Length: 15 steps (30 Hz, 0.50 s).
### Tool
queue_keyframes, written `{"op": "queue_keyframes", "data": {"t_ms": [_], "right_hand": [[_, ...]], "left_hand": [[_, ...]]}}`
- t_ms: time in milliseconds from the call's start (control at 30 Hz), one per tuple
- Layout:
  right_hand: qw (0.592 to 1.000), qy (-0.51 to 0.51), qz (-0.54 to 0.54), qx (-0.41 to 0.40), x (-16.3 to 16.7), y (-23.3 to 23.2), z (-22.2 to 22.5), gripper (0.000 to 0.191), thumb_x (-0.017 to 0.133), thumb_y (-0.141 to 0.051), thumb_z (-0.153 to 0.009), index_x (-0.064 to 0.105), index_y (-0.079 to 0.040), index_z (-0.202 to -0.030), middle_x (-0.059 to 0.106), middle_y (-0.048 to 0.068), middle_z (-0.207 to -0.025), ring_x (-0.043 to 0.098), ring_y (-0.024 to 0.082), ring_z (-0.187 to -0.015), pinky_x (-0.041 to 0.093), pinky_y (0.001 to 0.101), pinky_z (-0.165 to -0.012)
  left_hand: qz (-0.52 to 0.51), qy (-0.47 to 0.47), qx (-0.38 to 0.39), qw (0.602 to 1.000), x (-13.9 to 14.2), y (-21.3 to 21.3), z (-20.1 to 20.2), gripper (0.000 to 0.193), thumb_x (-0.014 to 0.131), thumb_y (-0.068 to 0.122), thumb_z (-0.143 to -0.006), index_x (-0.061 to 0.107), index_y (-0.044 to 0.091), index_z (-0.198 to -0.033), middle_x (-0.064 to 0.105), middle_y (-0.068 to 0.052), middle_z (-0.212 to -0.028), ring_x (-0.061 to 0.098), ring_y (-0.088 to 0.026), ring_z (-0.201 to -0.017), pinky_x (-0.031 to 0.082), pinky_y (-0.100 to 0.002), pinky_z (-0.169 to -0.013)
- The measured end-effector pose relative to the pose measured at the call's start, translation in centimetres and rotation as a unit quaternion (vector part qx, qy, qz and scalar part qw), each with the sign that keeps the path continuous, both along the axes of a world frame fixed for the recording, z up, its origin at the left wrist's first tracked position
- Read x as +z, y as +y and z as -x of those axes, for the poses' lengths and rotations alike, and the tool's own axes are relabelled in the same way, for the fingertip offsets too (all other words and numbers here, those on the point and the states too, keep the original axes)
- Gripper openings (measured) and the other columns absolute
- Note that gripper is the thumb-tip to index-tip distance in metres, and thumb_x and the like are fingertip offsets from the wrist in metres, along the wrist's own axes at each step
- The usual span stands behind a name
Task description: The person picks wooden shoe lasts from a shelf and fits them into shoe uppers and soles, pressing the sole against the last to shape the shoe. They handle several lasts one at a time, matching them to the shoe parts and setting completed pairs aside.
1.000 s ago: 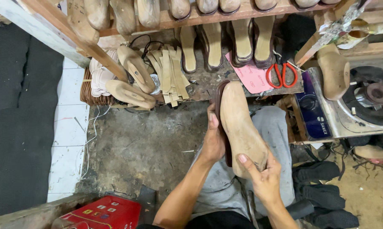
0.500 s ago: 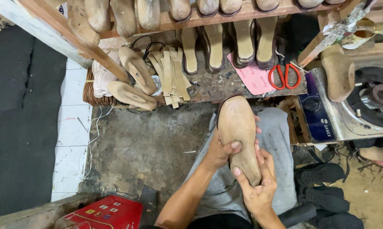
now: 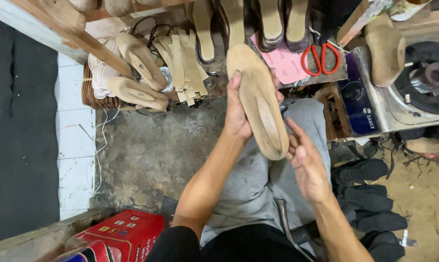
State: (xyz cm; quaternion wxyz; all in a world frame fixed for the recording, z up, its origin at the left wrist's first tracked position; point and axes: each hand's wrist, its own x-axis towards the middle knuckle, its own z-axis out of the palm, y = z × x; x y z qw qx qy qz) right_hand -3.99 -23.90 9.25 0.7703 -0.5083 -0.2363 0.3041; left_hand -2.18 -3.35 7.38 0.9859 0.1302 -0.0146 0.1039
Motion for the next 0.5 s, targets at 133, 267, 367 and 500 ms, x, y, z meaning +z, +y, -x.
{"op": "queue_keyframes", "data": {"t_ms": [133,267,367,500], "right_hand": [[0.998,-0.02,0.041,-0.037,-1.6,0.3,-0.1,0.08,0.067,0.0,-0.093,0.027,0.0,-0.162,0.055,0.017,-0.147,0.056,0.022,-0.133,0.044,0.0365,-0.111],[0.994,0.001,0.094,-0.063,-2.1,0.5,0.0,0.078,0.063,0.01,-0.09,0.032,0.0,-0.161,0.062,0.013,-0.14,0.062,0.02,-0.124,0.052,0.0333,-0.102],[0.995,0.002,0.082,-0.05,-2.1,0.4,-0.4,0.078,0.064,0.007,-0.09,0.032,0.0,-0.16,0.063,0.013,-0.139,0.066,0.023,-0.122,0.053,0.0343,-0.102],[0.999,-0.016,0.042,-0.021,-2.2,0.0,-0.7,0.076,0.063,0.005,-0.092,0.031,0.0,-0.161,0.065,0.014,-0.138,0.071,0.028,-0.118,0.053,0.0333,-0.102]], "left_hand": [[0.038,-0.013,-0.011,0.999,0.0,0.9,-1.8,0.071,0.063,0.059,-0.1,0.054,-0.001,-0.136,0.063,-0.017,-0.119,0.062,-0.03,-0.1,0.055,-0.042,-0.093],[0.075,0.022,0.013,0.997,0.6,0.3,-2.2,0.064,0.064,0.055,-0.095,0.054,0.003,-0.132,0.064,-0.013,-0.121,0.063,-0.026,-0.105,0.054,-0.043,-0.089],[0.045,0.035,0.021,0.998,0.9,0.1,-2.2,0.068,0.063,0.053,-0.096,0.054,-0.002,-0.135,0.064,-0.014,-0.118,0.064,-0.026,-0.104,0.054,-0.042,-0.092],[-0.033,0.018,0.01,0.999,1.1,0.3,-2.2,0.074,0.064,0.058,-0.097,0.054,-0.004,-0.137,0.065,-0.017,-0.112,0.065,-0.029,-0.093,0.056,-0.042,-0.089]]}}
